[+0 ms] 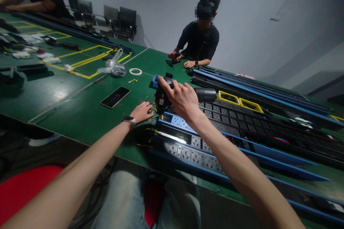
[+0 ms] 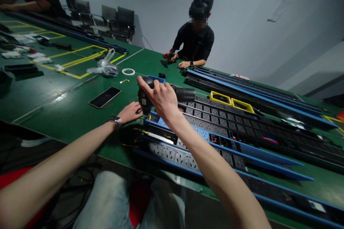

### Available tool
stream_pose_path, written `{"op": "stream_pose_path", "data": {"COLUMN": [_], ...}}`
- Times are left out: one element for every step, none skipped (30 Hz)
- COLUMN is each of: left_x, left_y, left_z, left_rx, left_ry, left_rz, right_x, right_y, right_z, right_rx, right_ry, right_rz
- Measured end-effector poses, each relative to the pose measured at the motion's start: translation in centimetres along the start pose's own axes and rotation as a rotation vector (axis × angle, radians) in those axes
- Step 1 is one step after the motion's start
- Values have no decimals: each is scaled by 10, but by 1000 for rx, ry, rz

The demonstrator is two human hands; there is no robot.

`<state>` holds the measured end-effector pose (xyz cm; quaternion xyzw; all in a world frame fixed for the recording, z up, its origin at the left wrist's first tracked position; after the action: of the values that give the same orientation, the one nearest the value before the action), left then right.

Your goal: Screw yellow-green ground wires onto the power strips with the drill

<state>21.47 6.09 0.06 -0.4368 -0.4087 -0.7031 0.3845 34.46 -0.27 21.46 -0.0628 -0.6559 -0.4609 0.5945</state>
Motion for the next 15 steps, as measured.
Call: {"op": "stream_pose_path", "data": {"left_x": [1, 1, 2, 3, 3, 4, 4, 4, 4, 4, 4, 4, 4, 4, 3], "left_y": [0, 1, 1, 2, 2, 3, 3, 3, 3, 3, 3, 4, 4, 3, 3], "left_z": [0, 0, 0, 0, 0, 0, 0, 0, 0, 0, 0, 0, 0, 0, 0], "left_rx": [1, 1, 1, 1, 1, 0, 1, 0, 0, -1, -2, -3, -4, -4, -3], "left_ry": [2, 2, 3, 3, 2, 2, 2, 2, 1, 0, -2, -4, -7, -8, -9], "left_rz": [1, 1, 2, 3, 5, 6, 8, 9, 10, 10, 10, 9, 9, 8, 8], "right_x": [-1, -1, -1, -1, -1, -1, 0, 0, 1, 1, 1, 1, 1, 1, 1], "right_y": [0, 1, 2, 3, 3, 4, 4, 4, 4, 4, 5, 5, 6, 6, 6], "right_z": [0, 0, 0, 0, 0, 0, 1, 1, 1, 2, 2, 3, 4, 5, 5], "right_rx": [-11, -24, -35, -41, -44, -40, -33, -24, -20, -21, -24, -30, -36, -38, -36], "right_ry": [-5, -9, -9, -8, -7, -8, -12, -21, -35, -50, -63, -72, -79, -81, -79], "right_rz": [2, 5, 10, 16, 22, 28, 33, 39, 45, 50, 53, 52, 48, 40, 30]}}
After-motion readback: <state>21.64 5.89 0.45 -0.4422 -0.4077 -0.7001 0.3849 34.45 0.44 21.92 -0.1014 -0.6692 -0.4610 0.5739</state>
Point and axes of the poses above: each hand's wrist, its own z-axis towards the middle knuckle, its own x-axis out of the back of the hand, y = z × x, the point moved 7 cm from there along z, towards the middle knuckle, and after that the axes turned 9 degrees about x, right-handed, at the moved point
